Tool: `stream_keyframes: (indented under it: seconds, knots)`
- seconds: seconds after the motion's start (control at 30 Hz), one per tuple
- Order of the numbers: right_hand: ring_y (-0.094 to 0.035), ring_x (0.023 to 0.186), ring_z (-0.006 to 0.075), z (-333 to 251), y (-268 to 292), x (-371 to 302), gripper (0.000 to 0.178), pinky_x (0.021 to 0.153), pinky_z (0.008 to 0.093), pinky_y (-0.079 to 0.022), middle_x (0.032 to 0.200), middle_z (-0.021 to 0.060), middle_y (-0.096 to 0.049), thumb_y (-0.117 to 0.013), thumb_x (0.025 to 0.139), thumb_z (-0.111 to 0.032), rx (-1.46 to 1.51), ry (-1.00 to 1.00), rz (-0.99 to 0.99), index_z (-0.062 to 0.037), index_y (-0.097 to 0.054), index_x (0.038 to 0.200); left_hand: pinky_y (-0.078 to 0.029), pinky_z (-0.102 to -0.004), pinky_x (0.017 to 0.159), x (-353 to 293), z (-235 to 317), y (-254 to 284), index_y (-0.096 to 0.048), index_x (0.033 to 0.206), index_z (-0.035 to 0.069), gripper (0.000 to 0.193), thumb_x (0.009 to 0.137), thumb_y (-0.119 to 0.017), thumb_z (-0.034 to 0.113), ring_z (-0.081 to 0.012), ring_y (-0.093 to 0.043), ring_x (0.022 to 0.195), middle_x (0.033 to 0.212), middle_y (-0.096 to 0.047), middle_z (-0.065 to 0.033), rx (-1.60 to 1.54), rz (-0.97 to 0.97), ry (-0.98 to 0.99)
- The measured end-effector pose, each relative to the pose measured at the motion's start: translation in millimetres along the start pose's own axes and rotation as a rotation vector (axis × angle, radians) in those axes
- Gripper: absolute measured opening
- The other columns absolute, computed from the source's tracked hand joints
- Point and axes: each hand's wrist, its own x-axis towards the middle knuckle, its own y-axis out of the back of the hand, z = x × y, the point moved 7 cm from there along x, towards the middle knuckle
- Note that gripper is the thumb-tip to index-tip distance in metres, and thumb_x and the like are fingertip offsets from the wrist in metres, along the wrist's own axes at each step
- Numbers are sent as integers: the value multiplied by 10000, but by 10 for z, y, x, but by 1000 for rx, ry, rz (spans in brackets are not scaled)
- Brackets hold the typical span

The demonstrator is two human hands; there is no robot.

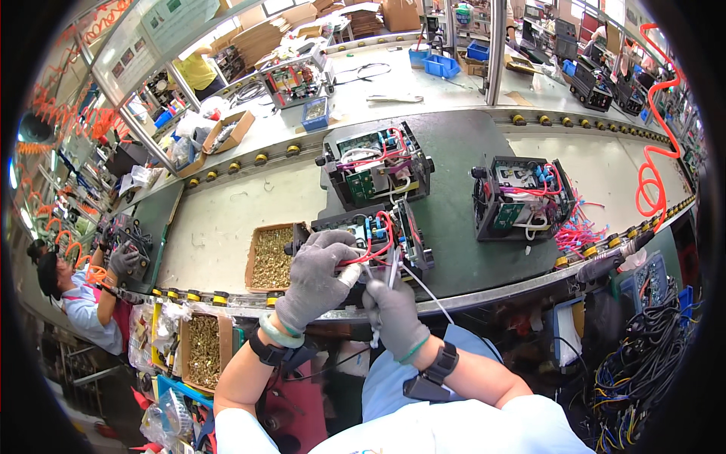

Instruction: The worker is wiring and assembling internal components of a power inverter unit on an industrial assembly line.

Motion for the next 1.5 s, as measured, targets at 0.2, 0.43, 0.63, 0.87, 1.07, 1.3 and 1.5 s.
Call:
stream_keyframes:
  seconds: [0.2, 0.43, 0.63, 0.87, 1.07, 1.3, 1.5]
  knots:
    - [-428, 403, 60, -100, -213, 132, 79, 349, 213, -298, 630, -4, -557, -584, 953, -158, 68, 30, -16, -111, -585, 890, -516, -361, 858, 33, -147, -19, -713, 906, -24, 167, 843, -676, 127, -290, -654, 983, 1049, -684, -155, -256, 20, 242]
    - [-516, 561, 48, -184, 69, -191, 289, 479, 203, -416, 804, 11, -637, -515, 998, -177, -223, 6, -67, -62, -612, 1245, -452, -381, 913, 1, 272, 69, -671, 768, 53, 82, 776, -734, 104, -278, -648, 904, 905, -685, -111, 150, 274, -13]
    - [-606, 710, 64, -559, 86, -390, 344, 655, 245, -506, 894, 44, -694, -602, 913, -42, -690, 606, -344, -4, -593, 1254, -466, -394, 874, -85, 204, -1, -684, 824, 45, 39, 801, -706, 69, -304, -627, 858, 863, -677, -123, 105, 300, 34]
    - [-689, 754, 264, -1112, -265, -276, 303, 671, 318, -533, 962, 127, -696, -678, 771, -33, -1161, 914, -387, -34, -691, 1073, -461, -367, 812, -137, 31, -21, -722, 817, 80, 111, 722, -780, 74, -252, -617, 866, 870, -678, -74, -87, 267, 145]
    - [-674, 713, 252, -1167, -435, -162, 210, 644, 342, -519, 819, 111, -674, -667, 790, -33, -1114, 1141, -289, -43, -705, 996, -454, -371, 849, -150, 7, -26, -729, 831, 74, 130, 708, -770, 61, -252, -616, 898, 869, -682, -86, -100, 296, 159]
    - [-615, 856, 95, -887, -339, 29, 324, 767, 288, -516, 971, 85, -681, -647, 911, -115, -683, 509, -403, -5, -602, 1212, -472, -369, 828, -152, 13, 15, -717, 809, 52, 113, 704, -761, 52, -257, -638, 860, 851, -693, -79, -103, 321, 137]
    - [-662, 847, 141, -878, -381, 51, 336, 762, 309, -527, 940, 134, -692, -619, 902, -125, -718, 596, -363, -4, -580, 1213, -473, -365, 867, -176, 2, -3, -716, 870, 58, 181, 707, -747, -15, -264, -631, 933, 931, -674, -99, -91, 273, 161]
